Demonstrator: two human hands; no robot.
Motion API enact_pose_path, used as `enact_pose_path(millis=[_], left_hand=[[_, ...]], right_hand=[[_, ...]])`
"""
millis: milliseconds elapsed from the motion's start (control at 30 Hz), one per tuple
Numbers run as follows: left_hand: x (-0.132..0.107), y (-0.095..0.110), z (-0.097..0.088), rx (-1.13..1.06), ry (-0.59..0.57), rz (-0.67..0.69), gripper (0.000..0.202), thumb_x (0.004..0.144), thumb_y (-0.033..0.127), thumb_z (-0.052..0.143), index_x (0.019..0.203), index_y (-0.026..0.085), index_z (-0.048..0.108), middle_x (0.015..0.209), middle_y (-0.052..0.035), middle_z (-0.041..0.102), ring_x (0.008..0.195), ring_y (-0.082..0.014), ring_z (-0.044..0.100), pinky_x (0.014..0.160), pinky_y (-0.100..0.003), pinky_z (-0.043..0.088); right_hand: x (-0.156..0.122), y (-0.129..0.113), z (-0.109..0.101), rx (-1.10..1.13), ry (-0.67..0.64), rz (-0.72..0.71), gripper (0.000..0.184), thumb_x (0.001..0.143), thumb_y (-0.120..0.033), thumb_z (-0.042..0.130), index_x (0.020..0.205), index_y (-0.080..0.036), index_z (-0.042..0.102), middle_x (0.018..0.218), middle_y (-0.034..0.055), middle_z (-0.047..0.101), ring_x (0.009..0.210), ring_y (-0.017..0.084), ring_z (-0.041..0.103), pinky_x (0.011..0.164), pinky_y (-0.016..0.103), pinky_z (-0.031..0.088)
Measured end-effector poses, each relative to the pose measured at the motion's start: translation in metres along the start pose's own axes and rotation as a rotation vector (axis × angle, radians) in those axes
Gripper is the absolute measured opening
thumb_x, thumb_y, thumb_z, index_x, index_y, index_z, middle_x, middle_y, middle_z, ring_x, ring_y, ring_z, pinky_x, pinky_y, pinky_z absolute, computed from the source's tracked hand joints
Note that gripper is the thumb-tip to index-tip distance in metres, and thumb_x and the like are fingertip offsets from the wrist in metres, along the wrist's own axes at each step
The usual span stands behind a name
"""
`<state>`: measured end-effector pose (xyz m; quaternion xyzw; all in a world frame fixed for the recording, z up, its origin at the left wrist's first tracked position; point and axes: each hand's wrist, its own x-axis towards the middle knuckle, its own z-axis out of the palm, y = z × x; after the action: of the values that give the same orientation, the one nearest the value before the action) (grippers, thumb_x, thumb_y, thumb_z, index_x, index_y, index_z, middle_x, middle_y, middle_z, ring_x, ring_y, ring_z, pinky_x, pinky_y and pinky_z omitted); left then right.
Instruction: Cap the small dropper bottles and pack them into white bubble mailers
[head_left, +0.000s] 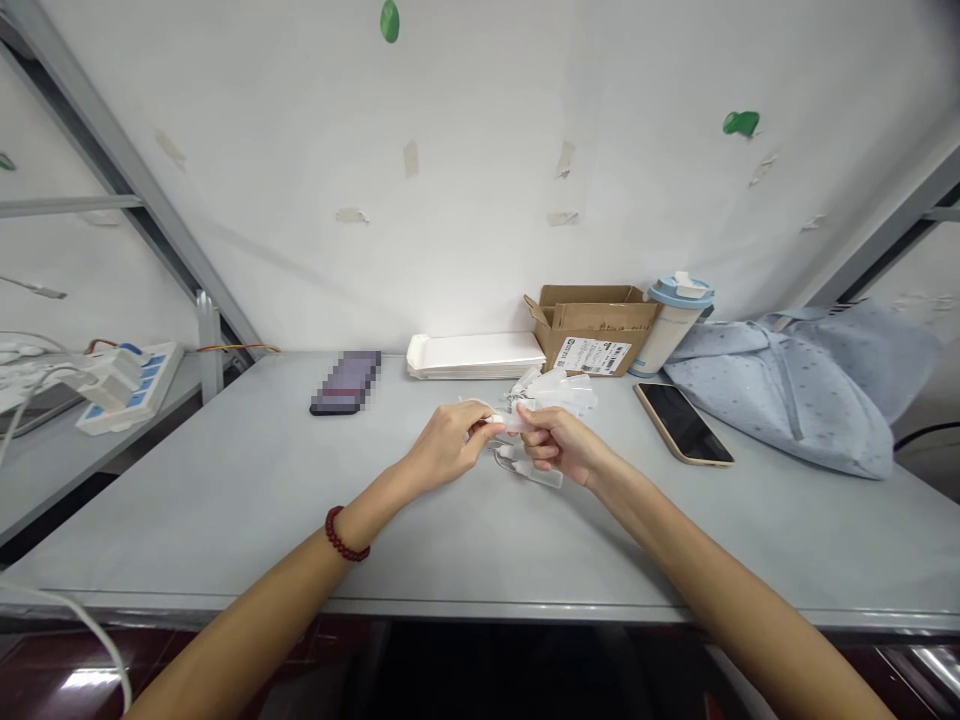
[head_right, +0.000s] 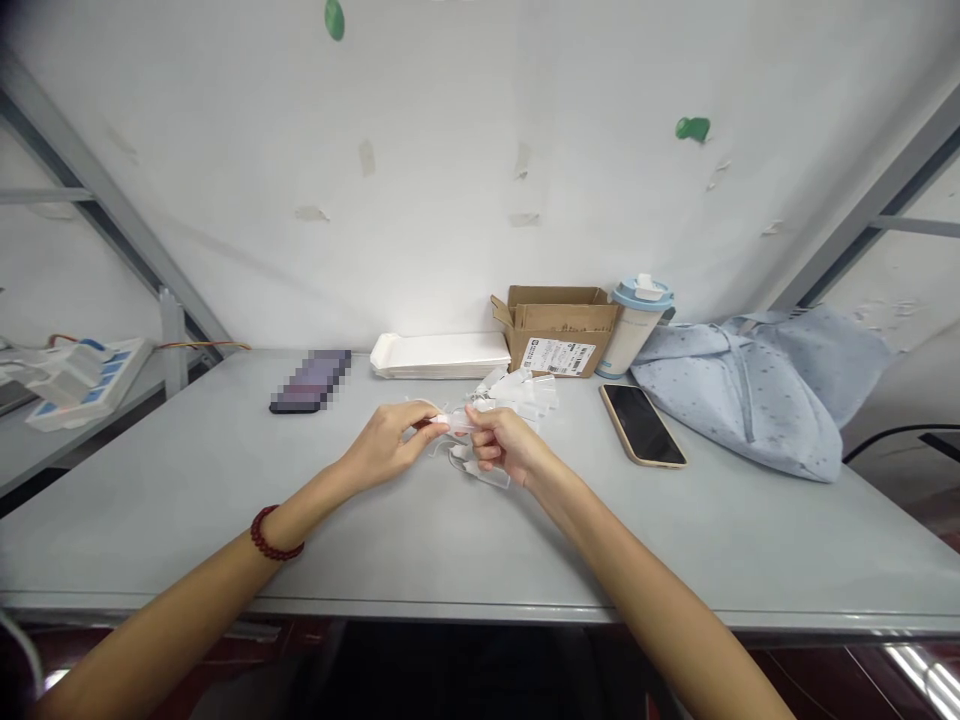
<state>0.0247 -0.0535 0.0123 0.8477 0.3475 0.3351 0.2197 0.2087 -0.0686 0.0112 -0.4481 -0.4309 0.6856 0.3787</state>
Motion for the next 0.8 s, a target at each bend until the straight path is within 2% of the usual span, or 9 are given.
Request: enact_pose_path(millis=[100, 167, 267, 333, 400, 500, 600, 700, 800], left_hand=[[0.001, -0.002, 0.000, -0.101, 0.014, -0.041, 0.023, 0.087, 0.034, 0.051, 0.078, 0.016, 0.062, 0.077, -0.0044, 0.064, 0.070, -0.0154, 0.055, 0.065, -0.026, 0.041], [0.002, -0.002, -0.002, -0.171, 0.013, -0.092, 0.025, 0.087, 0.036, 0.052, 0.078, 0.016, 0.062, 0.073, -0.0024, 0.062, 0.069, -0.0144, 0.054, 0.065, -0.025, 0.041], [0.003, -0.002, -0.006, -0.302, -0.019, -0.185, 0.030, 0.086, 0.042, 0.051, 0.075, 0.015, 0.060, 0.068, -0.0005, 0.059, 0.063, -0.0124, 0.052, 0.062, -0.024, 0.042], [0.004, -0.003, -0.009, -0.412, -0.072, -0.238, 0.035, 0.086, 0.046, 0.051, 0.072, 0.015, 0.059, 0.068, -0.0009, 0.059, 0.061, -0.0119, 0.053, 0.062, -0.024, 0.044], [0.005, -0.006, -0.010, -0.499, -0.140, -0.280, 0.041, 0.085, 0.050, 0.050, 0.068, 0.014, 0.059, 0.066, -0.0019, 0.058, 0.060, -0.0121, 0.054, 0.062, -0.026, 0.046], [0.006, -0.009, -0.010, -0.589, -0.199, -0.321, 0.048, 0.085, 0.055, 0.048, 0.064, 0.013, 0.057, 0.062, -0.0027, 0.055, 0.062, -0.0140, 0.056, 0.057, -0.026, 0.046], [0.006, -0.007, -0.010, -0.593, -0.170, -0.320, 0.049, 0.084, 0.055, 0.049, 0.057, 0.015, 0.052, 0.056, -0.0017, 0.050, 0.067, -0.0165, 0.057, 0.057, -0.025, 0.044], [0.004, -0.001, -0.010, -0.451, -0.108, -0.273, 0.046, 0.086, 0.050, 0.048, 0.056, 0.016, 0.049, 0.054, 0.0006, 0.047, 0.059, -0.0131, 0.051, 0.057, -0.024, 0.040], [0.002, 0.003, -0.009, -0.237, -0.046, -0.159, 0.041, 0.088, 0.043, 0.046, 0.057, 0.017, 0.045, 0.054, 0.0022, 0.045, 0.053, -0.0106, 0.041, 0.054, -0.024, 0.034]], right_hand=[[0.001, 0.002, 0.004, -0.125, 0.092, -0.186, 0.044, 0.075, -0.053, 0.061, 0.056, -0.020, 0.038, 0.048, -0.0084, 0.025, 0.041, 0.006, 0.025, 0.041, 0.023, 0.029], [0.001, 0.003, 0.007, -0.303, 0.198, -0.355, 0.041, 0.077, -0.053, 0.058, 0.059, -0.020, 0.044, 0.051, -0.0050, 0.037, 0.044, 0.009, 0.037, 0.047, 0.026, 0.034], [0.001, 0.006, 0.011, -0.612, 0.302, -0.608, 0.028, 0.081, -0.046, 0.056, 0.083, -0.019, 0.060, 0.068, 0.0017, 0.056, 0.061, 0.015, 0.050, 0.056, 0.028, 0.039], [0.001, 0.009, 0.011, -0.739, 0.309, -0.737, 0.025, 0.083, -0.042, 0.054, 0.095, -0.021, 0.062, 0.081, 0.0053, 0.060, 0.070, 0.018, 0.053, 0.060, 0.030, 0.042], [0.002, 0.012, 0.010, -0.810, 0.300, -0.818, 0.025, 0.086, -0.040, 0.050, 0.098, -0.022, 0.062, 0.086, 0.0072, 0.060, 0.071, 0.019, 0.053, 0.063, 0.032, 0.043], [0.003, 0.015, 0.009, -0.858, 0.308, -0.863, 0.025, 0.088, -0.040, 0.047, 0.099, -0.022, 0.061, 0.086, 0.0079, 0.060, 0.069, 0.019, 0.052, 0.065, 0.033, 0.042], [0.002, 0.015, 0.010, -0.819, 0.319, -0.846, 0.025, 0.087, -0.041, 0.049, 0.094, -0.022, 0.062, 0.083, 0.0074, 0.062, 0.066, 0.018, 0.051, 0.066, 0.032, 0.041], [-0.001, 0.012, 0.013, -0.721, 0.317, -0.763, 0.024, 0.084, -0.043, 0.052, 0.085, -0.022, 0.064, 0.071, 0.0035, 0.060, 0.062, 0.016, 0.049, 0.063, 0.030, 0.038], [-0.002, 0.009, 0.014, -0.553, 0.257, -0.617, 0.029, 0.081, -0.046, 0.054, 0.071, -0.020, 0.061, 0.058, -0.0010, 0.049, 0.054, 0.013, 0.042, 0.055, 0.027, 0.034]])
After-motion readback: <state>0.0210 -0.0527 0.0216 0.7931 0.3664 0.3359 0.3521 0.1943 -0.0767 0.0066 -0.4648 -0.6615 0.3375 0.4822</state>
